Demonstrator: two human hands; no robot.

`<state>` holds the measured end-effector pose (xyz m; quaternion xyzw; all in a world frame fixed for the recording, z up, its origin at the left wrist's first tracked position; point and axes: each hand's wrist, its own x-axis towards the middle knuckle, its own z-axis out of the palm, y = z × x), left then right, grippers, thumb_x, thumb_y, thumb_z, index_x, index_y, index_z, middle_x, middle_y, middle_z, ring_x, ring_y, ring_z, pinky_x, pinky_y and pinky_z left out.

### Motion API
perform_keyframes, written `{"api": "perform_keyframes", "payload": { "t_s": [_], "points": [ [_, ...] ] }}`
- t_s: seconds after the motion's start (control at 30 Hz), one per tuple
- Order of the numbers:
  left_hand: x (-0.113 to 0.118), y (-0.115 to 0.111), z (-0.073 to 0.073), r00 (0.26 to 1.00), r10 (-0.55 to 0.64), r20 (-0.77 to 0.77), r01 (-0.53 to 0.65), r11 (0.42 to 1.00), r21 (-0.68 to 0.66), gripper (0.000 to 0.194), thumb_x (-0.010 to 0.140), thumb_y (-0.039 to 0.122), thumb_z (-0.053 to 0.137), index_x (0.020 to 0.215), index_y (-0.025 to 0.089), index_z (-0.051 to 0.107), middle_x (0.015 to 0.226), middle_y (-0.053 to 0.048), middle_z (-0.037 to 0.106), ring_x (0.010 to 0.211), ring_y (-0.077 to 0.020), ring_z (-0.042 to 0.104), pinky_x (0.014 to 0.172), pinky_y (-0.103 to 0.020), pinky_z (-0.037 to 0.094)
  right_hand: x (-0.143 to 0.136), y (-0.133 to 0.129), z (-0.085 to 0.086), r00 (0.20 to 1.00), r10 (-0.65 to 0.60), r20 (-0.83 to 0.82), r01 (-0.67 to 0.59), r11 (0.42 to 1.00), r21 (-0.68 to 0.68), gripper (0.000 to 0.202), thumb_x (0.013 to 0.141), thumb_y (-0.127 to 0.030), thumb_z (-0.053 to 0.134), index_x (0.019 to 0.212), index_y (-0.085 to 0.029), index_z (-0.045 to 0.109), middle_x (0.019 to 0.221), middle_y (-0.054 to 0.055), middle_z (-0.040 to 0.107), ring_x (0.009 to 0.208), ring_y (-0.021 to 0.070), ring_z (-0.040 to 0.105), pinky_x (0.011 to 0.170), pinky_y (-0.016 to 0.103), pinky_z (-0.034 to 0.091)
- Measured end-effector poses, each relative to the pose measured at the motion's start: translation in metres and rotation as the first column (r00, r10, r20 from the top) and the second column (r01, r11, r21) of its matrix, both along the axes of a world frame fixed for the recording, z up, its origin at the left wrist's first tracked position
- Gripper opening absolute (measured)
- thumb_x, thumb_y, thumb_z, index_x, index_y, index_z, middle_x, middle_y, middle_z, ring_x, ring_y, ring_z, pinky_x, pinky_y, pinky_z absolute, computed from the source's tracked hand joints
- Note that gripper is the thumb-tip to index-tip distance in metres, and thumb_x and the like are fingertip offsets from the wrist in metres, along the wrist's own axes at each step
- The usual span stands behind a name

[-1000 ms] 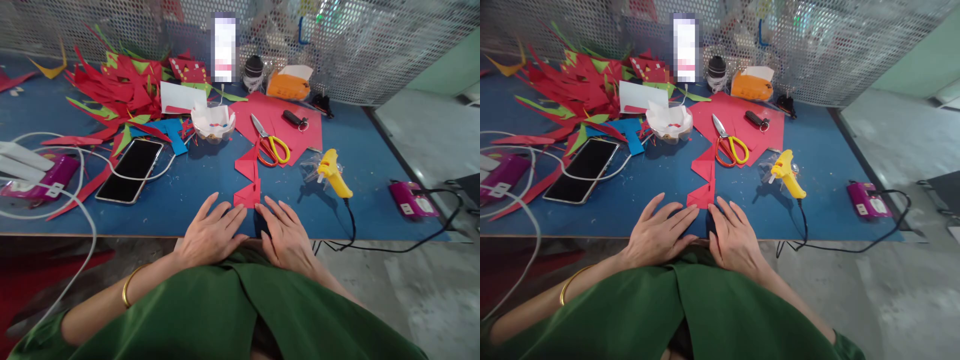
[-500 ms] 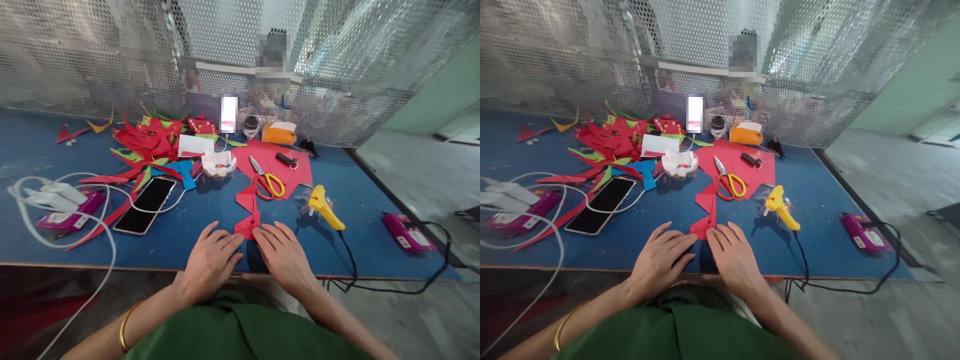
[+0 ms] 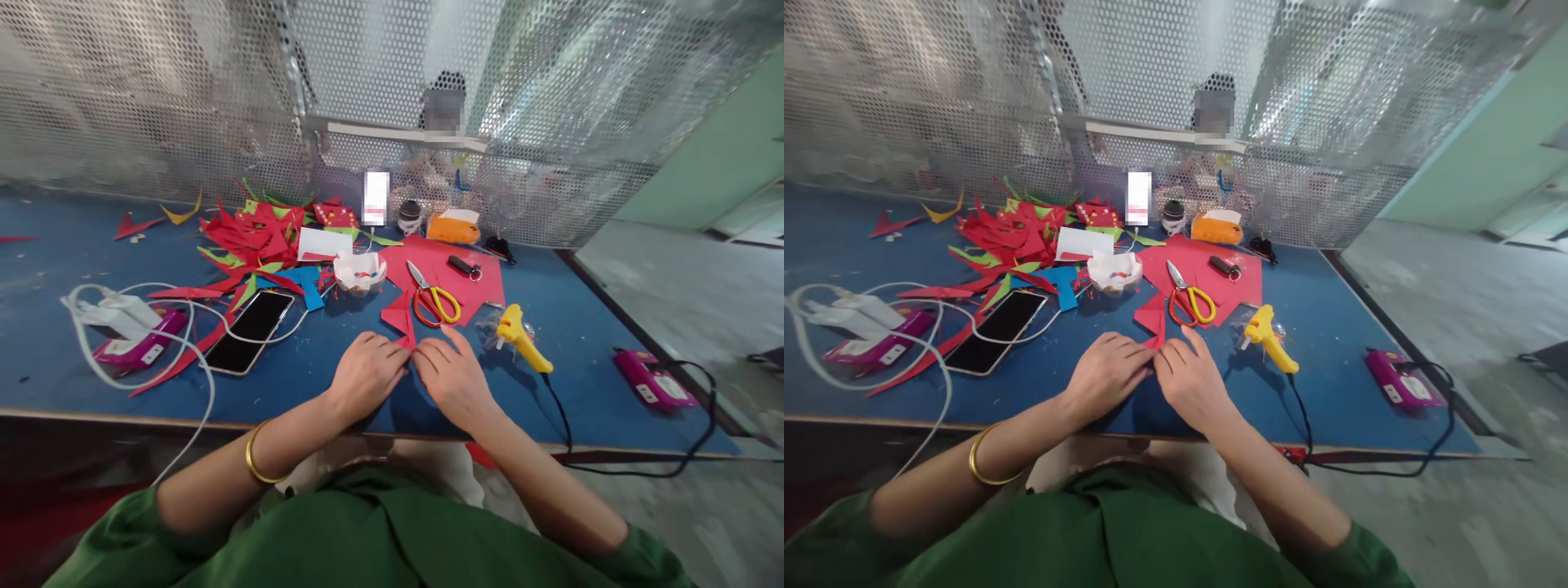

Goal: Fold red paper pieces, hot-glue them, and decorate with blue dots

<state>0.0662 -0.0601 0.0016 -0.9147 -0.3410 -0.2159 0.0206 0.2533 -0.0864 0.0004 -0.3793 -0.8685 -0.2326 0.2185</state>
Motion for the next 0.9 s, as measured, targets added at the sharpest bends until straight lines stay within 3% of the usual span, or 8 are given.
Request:
{"api": "perform_keyframes", "payload": {
  "t_s": [0.1, 0.2, 0.3, 0.37, 0.47, 0.53, 0.63, 0.9],
  "points": [
    [-0.001, 0.018, 0.014, 0.98, 0.063, 0.19, -0.059, 0.998, -0.026, 0.022, 0.096, 0.025, 0.054, 0.097, 0.019, 0.075, 0.092, -0.006, 0.078, 0.083, -0.0203, 0.07, 0.078, -0.035, 0.049, -0.001, 0.019, 0.02, 0.965, -0.011, -0.262, -0.016, 0.995, -0.102, 0.022, 0.098, -0.017, 0.047, 0.104, -0.019, 0.069, 0.104, 0.005, 0.076, 0.101, 0.0175, 0.066, 0.109, 0.041, 0.038],
    [-0.011, 0.044, 0.038, 0.862, 0.215, 0.459, -0.106, 0.962, -0.251, 0.017, 0.088, 0.028, 0.063, 0.093, 0.023, 0.079, 0.094, -0.004, 0.079, 0.085, -0.021, 0.072, 0.077, -0.032, 0.051, 0.001, 0.051, 0.035, 0.763, -0.108, -0.638, -0.076, 0.964, -0.253, 0.026, 0.098, -0.029, 0.049, 0.114, -0.021, 0.068, 0.114, 0.006, 0.074, 0.108, 0.0188, 0.067, 0.1, 0.037, 0.047],
    [-0.026, 0.069, 0.058, 0.637, 0.39, 0.665, -0.049, 0.881, -0.47, 0.015, 0.08, 0.032, 0.071, 0.086, 0.021, 0.079, 0.085, -0.002, 0.079, 0.078, -0.0194, 0.07, 0.072, -0.029, 0.052, 0.006, 0.083, 0.039, 0.518, -0.287, -0.806, -0.057, 0.928, -0.367, 0.031, 0.094, -0.037, 0.051, 0.11, -0.019, 0.071, 0.114, 0.008, 0.075, 0.109, 0.0215, 0.067, 0.096, 0.037, 0.05],
    [-0.035, 0.081, 0.06, 0.404, 0.494, 0.77, 0.078, 0.82, -0.567, 0.017, 0.073, 0.033, 0.076, 0.082, 0.019, 0.079, 0.08, -0.003, 0.077, 0.072, -0.0175, 0.068, 0.069, -0.028, 0.053, 0.01, 0.096, 0.036, 0.466, -0.342, -0.816, -0.016, 0.919, -0.395, 0.034, 0.092, -0.04, 0.051, 0.106, -0.017, 0.072, 0.113, 0.01, 0.075, 0.108, 0.0235, 0.067, 0.095, 0.038, 0.049],
    [-0.041, 0.09, 0.049, 0.12, 0.669, 0.734, 0.284, 0.685, -0.671, 0.027, 0.06, 0.035, 0.085, 0.079, 0.017, 0.077, 0.073, -0.003, 0.075, 0.065, -0.0147, 0.066, 0.063, -0.026, 0.054, 0.015, 0.099, 0.026, 0.436, -0.396, -0.808, 0.044, 0.906, -0.421, 0.04, 0.091, -0.046, 0.049, 0.103, -0.017, 0.073, 0.108, 0.012, 0.076, 0.101, 0.0254, 0.068, 0.089, 0.039, 0.05],
    [-0.041, 0.091, 0.039, 0.071, 0.733, 0.676, 0.329, 0.623, -0.71, 0.032, 0.056, 0.036, 0.088, 0.077, 0.016, 0.075, 0.07, -0.003, 0.073, 0.06, -0.0132, 0.064, 0.058, -0.025, 0.052, 0.018, 0.096, 0.019, 0.427, -0.44, -0.79, 0.082, 0.889, -0.451, 0.042, 0.09, -0.051, 0.049, 0.1, -0.017, 0.073, 0.101, 0.011, 0.076, 0.095, 0.0261, 0.068, 0.086, 0.04, 0.049],
    [-0.038, 0.09, 0.031, 0.072, 0.766, 0.638, 0.348, 0.58, -0.736, 0.031, 0.056, 0.035, 0.088, 0.075, 0.016, 0.074, 0.069, -0.003, 0.073, 0.058, -0.0122, 0.063, 0.056, -0.024, 0.051, 0.02, 0.092, 0.013, 0.439, -0.492, -0.752, 0.096, 0.858, -0.505, 0.045, 0.089, -0.057, 0.05, 0.1, -0.019, 0.072, 0.094, 0.01, 0.076, 0.09, 0.0268, 0.069, 0.083, 0.04, 0.049],
    [-0.025, 0.088, 0.02, 0.081, 0.784, 0.615, 0.344, 0.557, -0.756, 0.026, 0.06, 0.034, 0.086, 0.077, 0.017, 0.076, 0.069, -0.001, 0.072, 0.059, -0.0108, 0.062, 0.054, -0.022, 0.048, 0.009, 0.089, 0.007, 0.499, -0.49, -0.715, 0.0, 0.825, -0.565, 0.044, 0.084, -0.059, 0.058, 0.097, -0.02, 0.073, 0.081, 0.006, 0.074, 0.075, 0.0223, 0.067, 0.072, 0.034, 0.049]
  ]
}}
